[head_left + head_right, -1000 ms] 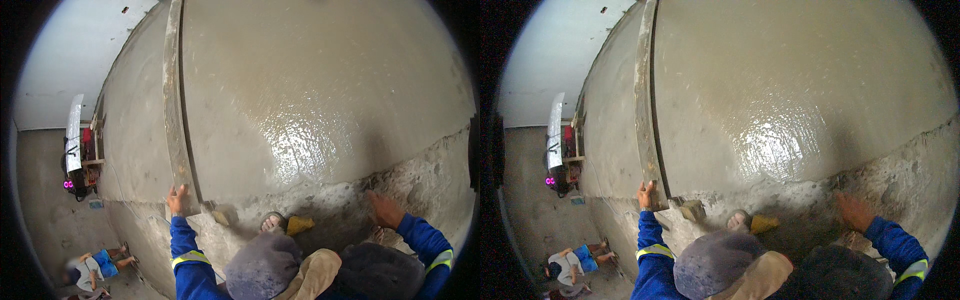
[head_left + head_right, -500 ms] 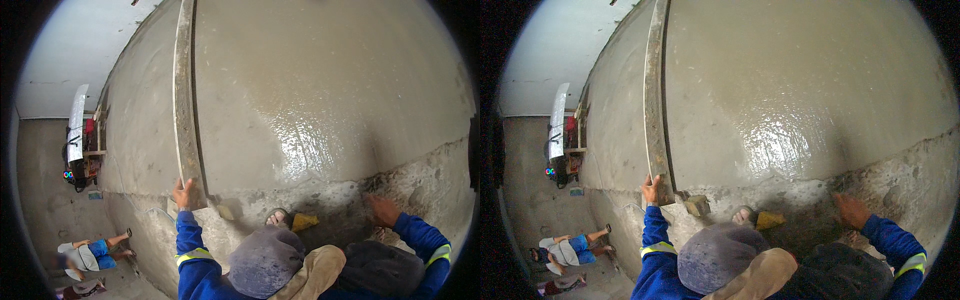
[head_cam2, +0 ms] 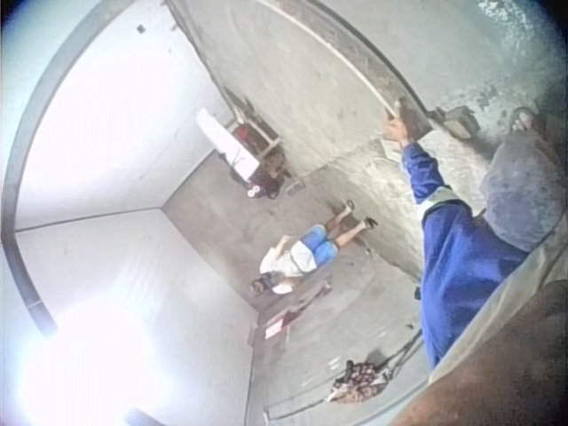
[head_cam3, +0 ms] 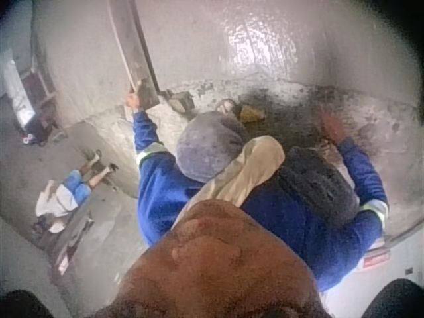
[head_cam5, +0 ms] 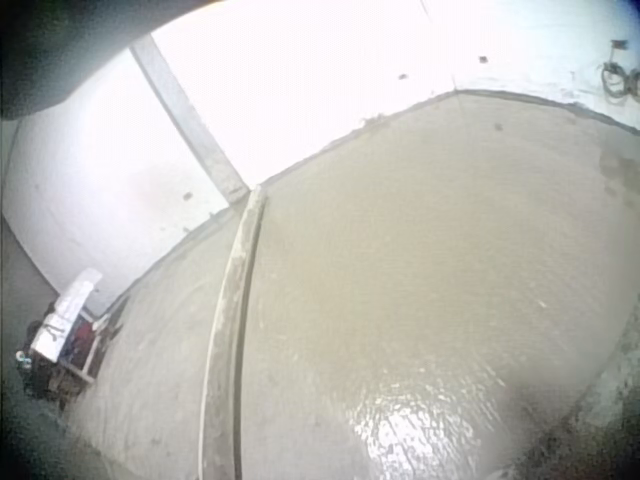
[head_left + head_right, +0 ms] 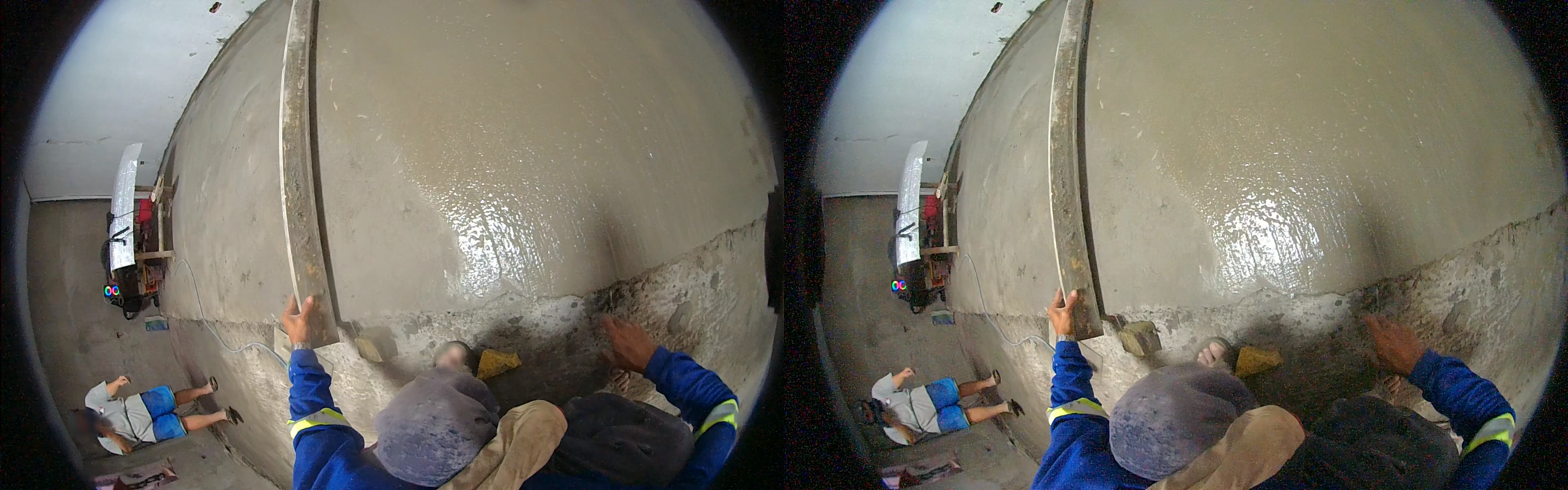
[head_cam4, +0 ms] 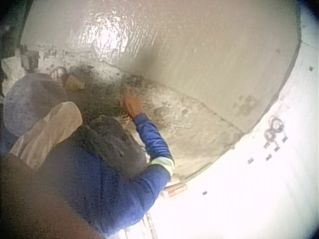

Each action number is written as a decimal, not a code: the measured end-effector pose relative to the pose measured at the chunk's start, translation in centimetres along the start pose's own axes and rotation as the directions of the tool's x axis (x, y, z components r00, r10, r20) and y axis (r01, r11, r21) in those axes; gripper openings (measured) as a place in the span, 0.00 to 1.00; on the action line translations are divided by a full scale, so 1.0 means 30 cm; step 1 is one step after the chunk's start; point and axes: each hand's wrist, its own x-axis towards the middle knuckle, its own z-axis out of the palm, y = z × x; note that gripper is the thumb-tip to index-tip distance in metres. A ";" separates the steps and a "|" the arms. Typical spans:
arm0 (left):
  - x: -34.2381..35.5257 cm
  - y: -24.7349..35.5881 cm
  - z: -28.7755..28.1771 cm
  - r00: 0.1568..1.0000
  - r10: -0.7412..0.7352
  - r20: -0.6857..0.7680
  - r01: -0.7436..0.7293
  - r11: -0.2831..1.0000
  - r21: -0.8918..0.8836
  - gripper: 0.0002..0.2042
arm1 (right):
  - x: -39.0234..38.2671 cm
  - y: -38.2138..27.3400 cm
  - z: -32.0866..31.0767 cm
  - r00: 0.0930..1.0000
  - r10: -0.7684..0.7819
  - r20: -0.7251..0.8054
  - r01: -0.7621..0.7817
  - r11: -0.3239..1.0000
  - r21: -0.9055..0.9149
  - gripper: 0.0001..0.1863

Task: The person uses a long straight edge to level and smooth a wet concrete floor. They repeatedly drag the straight edge across the surface to remove excess material and create a flat finish.

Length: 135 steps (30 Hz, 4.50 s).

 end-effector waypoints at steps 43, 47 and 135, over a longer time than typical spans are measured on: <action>-0.039 0.099 0.171 0.964 -0.072 -0.255 0.233 0.687 0.688 0.42 | -0.005 -0.036 -0.099 0.983 -0.131 -0.125 0.135 0.991 0.022 0.38; -0.025 0.092 0.152 0.951 -0.136 -0.277 0.295 0.663 0.688 0.40 | 0.032 -0.007 -0.036 0.962 -0.212 -0.171 0.211 0.977 -0.026 0.41; 0.244 0.394 0.513 0.968 0.250 0.008 -0.179 0.671 0.720 0.45 | -0.010 -0.094 -0.112 0.983 -0.163 -0.087 0.167 0.985 0.033 0.39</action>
